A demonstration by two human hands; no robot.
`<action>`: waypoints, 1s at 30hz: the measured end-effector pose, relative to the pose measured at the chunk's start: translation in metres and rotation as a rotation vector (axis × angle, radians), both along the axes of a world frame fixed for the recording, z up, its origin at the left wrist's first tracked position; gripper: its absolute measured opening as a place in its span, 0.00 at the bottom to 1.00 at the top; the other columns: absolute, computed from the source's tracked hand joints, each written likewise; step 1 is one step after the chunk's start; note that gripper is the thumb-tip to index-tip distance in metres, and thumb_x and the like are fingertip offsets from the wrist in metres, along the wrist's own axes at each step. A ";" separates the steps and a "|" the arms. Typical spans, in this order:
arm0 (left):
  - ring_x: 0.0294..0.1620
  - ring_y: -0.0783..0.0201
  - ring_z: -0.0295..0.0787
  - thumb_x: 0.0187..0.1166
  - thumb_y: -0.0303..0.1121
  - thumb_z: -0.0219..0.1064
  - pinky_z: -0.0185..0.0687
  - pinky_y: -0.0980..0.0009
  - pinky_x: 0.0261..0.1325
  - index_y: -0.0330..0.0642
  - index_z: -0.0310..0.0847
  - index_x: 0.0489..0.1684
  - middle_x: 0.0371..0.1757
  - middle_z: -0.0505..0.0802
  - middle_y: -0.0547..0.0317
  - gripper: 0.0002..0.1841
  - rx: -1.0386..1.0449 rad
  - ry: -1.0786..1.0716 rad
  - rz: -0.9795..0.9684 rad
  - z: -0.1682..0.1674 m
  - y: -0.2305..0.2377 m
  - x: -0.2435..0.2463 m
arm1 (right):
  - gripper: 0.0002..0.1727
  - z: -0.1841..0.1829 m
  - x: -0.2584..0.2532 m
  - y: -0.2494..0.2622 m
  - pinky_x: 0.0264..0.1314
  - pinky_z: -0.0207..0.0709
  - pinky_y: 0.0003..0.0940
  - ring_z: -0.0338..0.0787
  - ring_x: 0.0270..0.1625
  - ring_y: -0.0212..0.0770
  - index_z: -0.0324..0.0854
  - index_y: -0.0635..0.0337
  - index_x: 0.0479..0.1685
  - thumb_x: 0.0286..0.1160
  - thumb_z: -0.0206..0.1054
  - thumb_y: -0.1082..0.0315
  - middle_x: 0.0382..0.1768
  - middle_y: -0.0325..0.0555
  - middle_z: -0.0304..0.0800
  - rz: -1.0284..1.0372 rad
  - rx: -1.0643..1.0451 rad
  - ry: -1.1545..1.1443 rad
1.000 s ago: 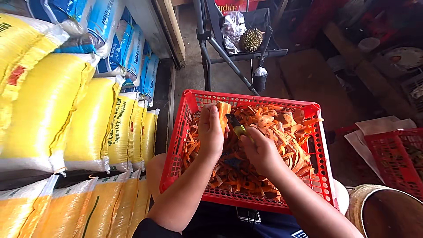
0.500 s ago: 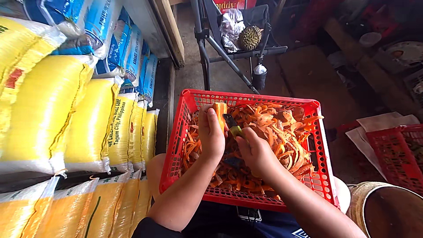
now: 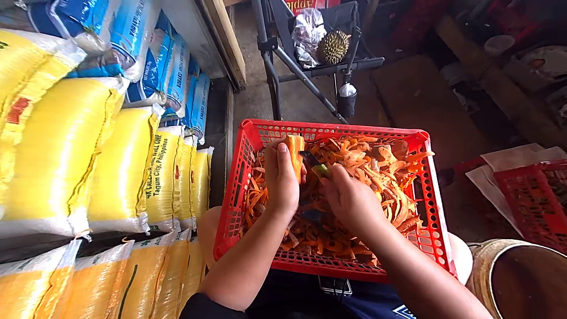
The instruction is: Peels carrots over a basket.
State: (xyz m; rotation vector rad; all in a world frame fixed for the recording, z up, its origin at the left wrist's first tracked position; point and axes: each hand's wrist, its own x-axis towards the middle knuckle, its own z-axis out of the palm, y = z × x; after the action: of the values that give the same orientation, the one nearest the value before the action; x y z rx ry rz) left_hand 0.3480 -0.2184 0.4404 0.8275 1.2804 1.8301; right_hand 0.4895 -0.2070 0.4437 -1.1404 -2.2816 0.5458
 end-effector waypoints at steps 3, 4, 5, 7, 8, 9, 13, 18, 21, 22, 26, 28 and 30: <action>0.17 0.78 0.78 0.96 0.48 0.37 0.76 0.84 0.19 0.56 0.70 0.56 0.27 0.82 0.70 0.16 -0.045 -0.052 -0.014 0.004 0.000 -0.001 | 0.14 0.001 -0.001 -0.002 0.23 0.79 0.49 0.88 0.22 0.55 0.83 0.68 0.53 0.86 0.58 0.64 0.20 0.51 0.83 -0.035 0.102 -0.058; 0.17 0.78 0.77 0.96 0.49 0.37 0.76 0.84 0.19 0.56 0.70 0.56 0.27 0.82 0.69 0.16 -0.059 -0.062 -0.013 0.005 0.000 -0.001 | 0.14 0.001 -0.002 -0.003 0.22 0.79 0.49 0.88 0.22 0.55 0.83 0.68 0.52 0.86 0.58 0.65 0.19 0.51 0.83 -0.041 0.118 -0.070; 0.16 0.78 0.77 0.96 0.49 0.38 0.76 0.83 0.18 0.56 0.70 0.55 0.27 0.82 0.69 0.16 -0.069 -0.072 -0.014 0.005 0.000 -0.002 | 0.14 0.001 -0.003 -0.004 0.22 0.78 0.48 0.89 0.22 0.55 0.82 0.67 0.52 0.86 0.58 0.64 0.19 0.51 0.83 -0.046 0.125 -0.087; 0.15 0.77 0.76 0.96 0.48 0.37 0.75 0.83 0.17 0.55 0.69 0.54 0.26 0.81 0.68 0.16 -0.086 -0.094 -0.015 0.007 0.000 -0.001 | 0.15 0.002 -0.004 -0.006 0.22 0.78 0.47 0.88 0.22 0.55 0.82 0.68 0.52 0.87 0.57 0.64 0.18 0.51 0.82 -0.043 0.111 -0.099; 0.15 0.77 0.76 0.96 0.48 0.36 0.75 0.83 0.17 0.55 0.69 0.54 0.26 0.81 0.68 0.16 -0.087 -0.099 -0.016 0.007 0.000 -0.001 | 0.14 0.002 -0.005 -0.008 0.22 0.78 0.46 0.88 0.22 0.53 0.81 0.67 0.50 0.87 0.56 0.64 0.18 0.50 0.81 -0.038 0.091 -0.104; 0.15 0.77 0.76 0.96 0.48 0.36 0.75 0.83 0.17 0.55 0.69 0.55 0.26 0.81 0.68 0.16 -0.084 -0.092 -0.012 0.006 0.000 -0.001 | 0.14 0.002 -0.006 -0.009 0.23 0.78 0.45 0.88 0.22 0.53 0.81 0.67 0.49 0.88 0.56 0.64 0.18 0.49 0.81 -0.033 0.074 -0.099; 0.15 0.79 0.75 0.96 0.48 0.37 0.75 0.84 0.17 0.56 0.69 0.56 0.26 0.81 0.70 0.15 -0.049 -0.010 0.010 0.002 0.000 0.000 | 0.13 0.000 -0.006 -0.008 0.27 0.79 0.43 0.86 0.24 0.48 0.78 0.67 0.49 0.89 0.54 0.65 0.19 0.47 0.79 0.022 -0.072 -0.028; 0.16 0.80 0.76 0.96 0.46 0.37 0.75 0.84 0.18 0.56 0.69 0.57 0.25 0.81 0.72 0.15 0.002 0.056 0.030 -0.005 0.002 0.001 | 0.13 0.004 -0.004 -0.003 0.29 0.74 0.31 0.78 0.23 0.35 0.76 0.67 0.52 0.91 0.53 0.65 0.21 0.42 0.75 0.089 -0.340 0.080; 0.17 0.82 0.75 0.96 0.45 0.38 0.75 0.86 0.19 0.56 0.70 0.57 0.28 0.81 0.73 0.15 0.058 0.089 0.029 -0.006 0.002 0.001 | 0.12 0.007 -0.003 0.000 0.24 0.74 0.19 0.74 0.17 0.23 0.74 0.66 0.51 0.93 0.52 0.64 0.19 0.36 0.70 0.122 -0.574 0.200; 0.18 0.82 0.76 0.96 0.44 0.38 0.75 0.86 0.20 0.56 0.70 0.56 0.30 0.82 0.74 0.14 0.080 0.112 0.041 -0.007 0.002 0.001 | 0.12 0.008 -0.003 -0.001 0.24 0.73 0.18 0.74 0.17 0.22 0.74 0.65 0.50 0.93 0.52 0.65 0.19 0.35 0.70 0.122 -0.615 0.221; 0.29 0.87 0.78 0.96 0.42 0.40 0.77 0.88 0.30 0.52 0.72 0.59 0.43 0.81 0.75 0.15 0.124 0.247 0.116 -0.014 0.004 0.000 | 0.12 0.012 -0.005 -0.001 0.19 0.74 0.17 0.75 0.13 0.22 0.71 0.61 0.45 0.95 0.49 0.63 0.15 0.33 0.70 0.145 -0.831 0.313; 0.32 0.87 0.78 0.96 0.41 0.40 0.77 0.88 0.32 0.48 0.73 0.59 0.45 0.81 0.73 0.15 0.131 0.293 0.133 -0.014 0.005 0.000 | 0.12 0.015 -0.005 0.000 0.18 0.76 0.17 0.76 0.13 0.23 0.69 0.59 0.45 0.96 0.47 0.62 0.15 0.33 0.71 0.155 -0.992 0.397; 0.32 0.86 0.78 0.96 0.40 0.40 0.76 0.88 0.33 0.47 0.73 0.59 0.45 0.80 0.72 0.15 0.134 0.293 0.116 -0.013 0.005 -0.001 | 0.12 0.016 -0.004 0.001 0.16 0.77 0.18 0.77 0.12 0.25 0.69 0.58 0.46 0.97 0.44 0.62 0.14 0.34 0.73 0.161 -1.150 0.500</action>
State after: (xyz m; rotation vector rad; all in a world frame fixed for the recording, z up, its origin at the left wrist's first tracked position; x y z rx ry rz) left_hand 0.3474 -0.2135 0.4271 1.1492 1.4225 1.9551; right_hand 0.4854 -0.2064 0.4599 -1.0556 -1.5432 2.0897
